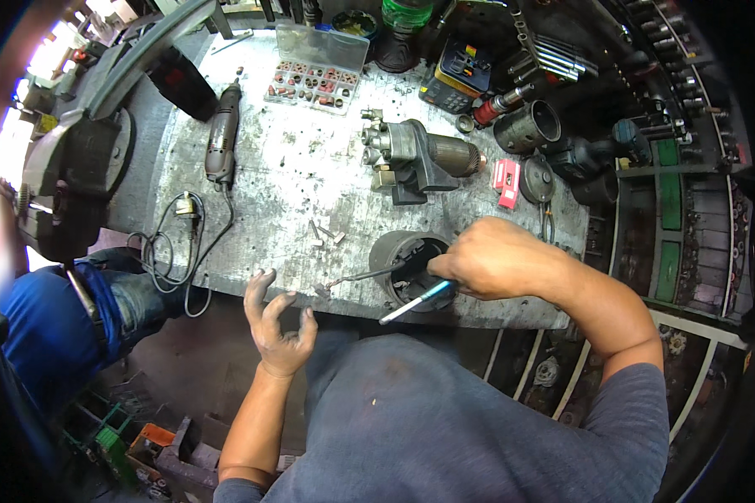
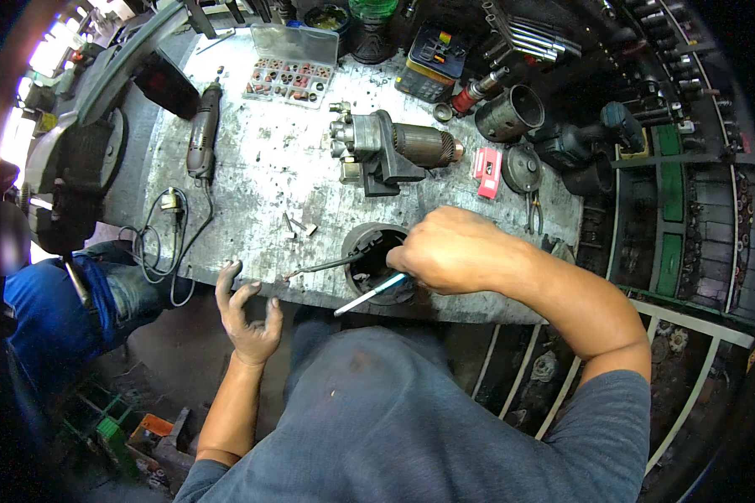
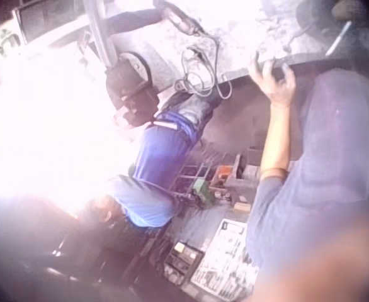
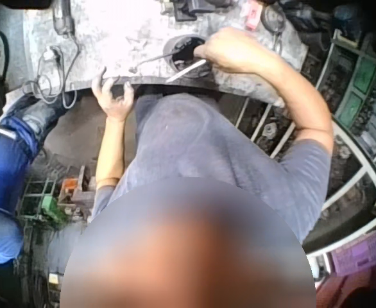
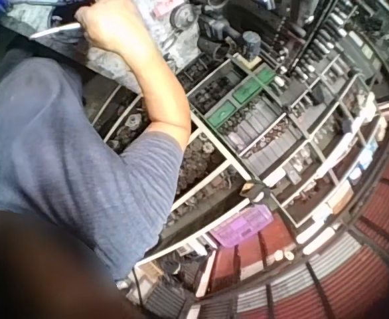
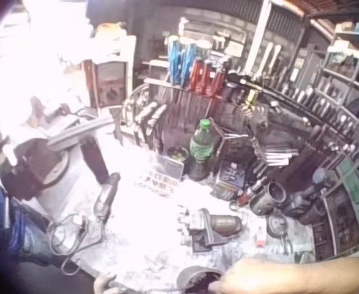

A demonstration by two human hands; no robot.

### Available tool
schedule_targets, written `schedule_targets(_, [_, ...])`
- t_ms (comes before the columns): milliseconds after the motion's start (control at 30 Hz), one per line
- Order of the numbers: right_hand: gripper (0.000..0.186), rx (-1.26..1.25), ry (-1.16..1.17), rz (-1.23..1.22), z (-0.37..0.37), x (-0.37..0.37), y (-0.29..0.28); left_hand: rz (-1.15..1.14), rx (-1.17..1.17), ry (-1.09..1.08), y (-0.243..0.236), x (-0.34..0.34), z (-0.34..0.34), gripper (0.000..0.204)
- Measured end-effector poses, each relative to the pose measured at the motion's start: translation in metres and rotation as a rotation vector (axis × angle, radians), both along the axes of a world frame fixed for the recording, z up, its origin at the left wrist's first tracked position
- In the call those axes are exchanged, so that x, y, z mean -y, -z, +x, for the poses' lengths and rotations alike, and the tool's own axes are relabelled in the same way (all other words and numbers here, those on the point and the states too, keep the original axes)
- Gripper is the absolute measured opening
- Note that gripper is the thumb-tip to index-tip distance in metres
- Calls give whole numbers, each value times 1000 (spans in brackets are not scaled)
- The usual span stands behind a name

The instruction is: The person disassembles a cylindrical motor component on a workbench using a screwdriver. They retrieve a replacement part from a drawer and proceed to reassemble the motor, securing internal components with the tool.

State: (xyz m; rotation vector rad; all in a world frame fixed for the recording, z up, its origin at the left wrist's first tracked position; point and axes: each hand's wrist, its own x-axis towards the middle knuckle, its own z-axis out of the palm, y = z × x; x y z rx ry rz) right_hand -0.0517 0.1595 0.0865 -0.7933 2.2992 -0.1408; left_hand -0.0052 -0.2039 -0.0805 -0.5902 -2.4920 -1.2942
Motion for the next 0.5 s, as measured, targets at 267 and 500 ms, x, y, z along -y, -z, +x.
schedule_targets(267, [48,-458,281,-420,78,-46,28,212,28,-237,67,-7,44,38])
schedule_targets(500, [37,-536,587,-398,107,-40,62,319,32,-389,111,-21,91,36])
